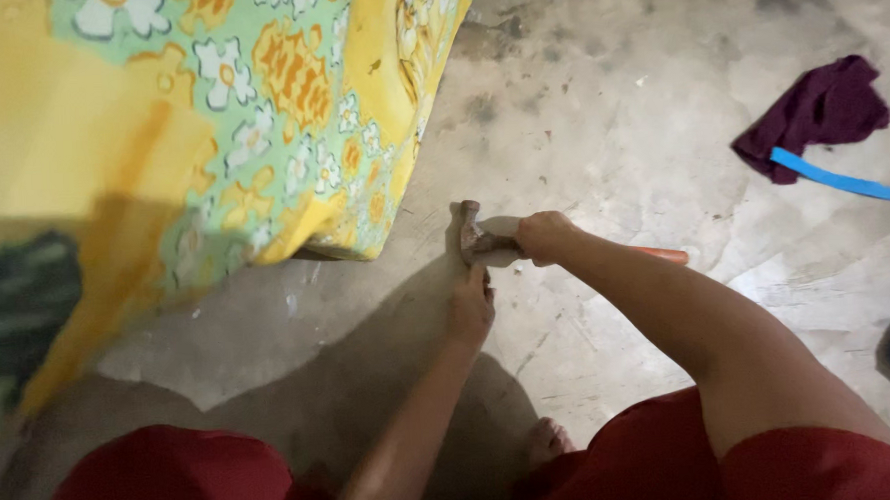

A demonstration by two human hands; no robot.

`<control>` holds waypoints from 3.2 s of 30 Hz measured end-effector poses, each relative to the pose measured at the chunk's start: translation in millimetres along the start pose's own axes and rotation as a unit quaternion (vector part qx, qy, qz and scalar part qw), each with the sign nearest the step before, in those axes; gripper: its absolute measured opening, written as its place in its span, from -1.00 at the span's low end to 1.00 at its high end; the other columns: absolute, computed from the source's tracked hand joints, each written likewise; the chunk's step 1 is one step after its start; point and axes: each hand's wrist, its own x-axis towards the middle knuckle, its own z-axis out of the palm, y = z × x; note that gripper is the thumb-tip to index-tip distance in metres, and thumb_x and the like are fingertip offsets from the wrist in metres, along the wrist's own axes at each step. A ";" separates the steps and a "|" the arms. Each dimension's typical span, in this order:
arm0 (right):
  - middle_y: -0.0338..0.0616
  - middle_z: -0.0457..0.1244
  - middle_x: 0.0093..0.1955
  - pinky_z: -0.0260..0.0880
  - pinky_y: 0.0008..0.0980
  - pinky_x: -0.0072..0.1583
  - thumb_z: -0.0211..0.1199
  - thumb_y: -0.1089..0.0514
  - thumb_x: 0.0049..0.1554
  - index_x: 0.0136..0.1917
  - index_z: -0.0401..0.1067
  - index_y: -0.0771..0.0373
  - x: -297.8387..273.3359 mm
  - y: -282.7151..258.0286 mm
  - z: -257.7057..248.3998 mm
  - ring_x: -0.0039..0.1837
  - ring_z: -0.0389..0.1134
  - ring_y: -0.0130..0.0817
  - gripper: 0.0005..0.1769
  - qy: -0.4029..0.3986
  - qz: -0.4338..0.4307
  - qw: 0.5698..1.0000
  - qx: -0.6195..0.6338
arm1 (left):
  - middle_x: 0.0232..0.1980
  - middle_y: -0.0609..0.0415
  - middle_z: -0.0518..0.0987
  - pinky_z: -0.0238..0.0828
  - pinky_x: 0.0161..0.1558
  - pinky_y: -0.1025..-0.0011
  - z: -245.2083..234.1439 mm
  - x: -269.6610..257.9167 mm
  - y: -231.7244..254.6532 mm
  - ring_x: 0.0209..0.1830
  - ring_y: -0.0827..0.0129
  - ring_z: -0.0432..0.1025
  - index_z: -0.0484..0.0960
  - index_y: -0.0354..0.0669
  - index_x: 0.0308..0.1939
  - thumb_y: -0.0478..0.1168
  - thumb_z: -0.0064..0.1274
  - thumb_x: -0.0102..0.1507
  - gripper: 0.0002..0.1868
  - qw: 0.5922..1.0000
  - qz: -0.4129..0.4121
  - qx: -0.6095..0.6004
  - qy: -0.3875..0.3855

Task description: The person sweeps the floor with a broom and then pins a yellow patterned fabric cover onto a piece of furniture by hand using a hammer to secure pins into the frame.

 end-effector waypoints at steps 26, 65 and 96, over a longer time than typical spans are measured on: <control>0.16 0.37 0.14 0.48 -0.20 0.10 0.40 -0.03 0.01 0.64 -0.34 0.34 -266.5 -252.1 -461.8 0.14 0.45 -0.10 0.23 0.203 0.165 0.619 0.741 | 0.39 0.03 0.44 0.30 0.35 0.13 -441.9 27.3 351.6 0.36 0.14 0.38 0.29 0.02 0.46 0.44 -0.55 0.32 -0.16 0.580 -0.415 -0.548 0.438; 0.25 0.34 0.15 0.35 -0.12 0.22 0.20 -0.23 0.25 0.39 0.36 0.35 -250.0 -267.0 -476.9 0.16 0.37 -0.02 -0.32 -0.030 0.437 0.600 0.669 | 0.34 0.03 0.48 0.38 0.22 0.29 -599.1 64.4 241.6 0.22 0.29 0.42 0.39 -0.19 0.37 -0.21 0.14 0.33 -0.46 0.676 -0.457 -0.439 0.376; 0.19 0.39 0.14 0.46 -0.12 0.10 0.18 -0.46 0.14 0.20 0.48 0.44 -255.5 -319.8 -567.5 0.08 0.47 -0.04 -0.13 -0.017 0.487 0.532 0.693 | 0.21 -0.09 0.62 0.41 0.11 0.32 -745.4 147.0 223.6 0.13 0.26 0.49 0.61 -0.47 0.18 0.04 0.29 0.29 -0.38 0.849 -0.501 -0.147 0.085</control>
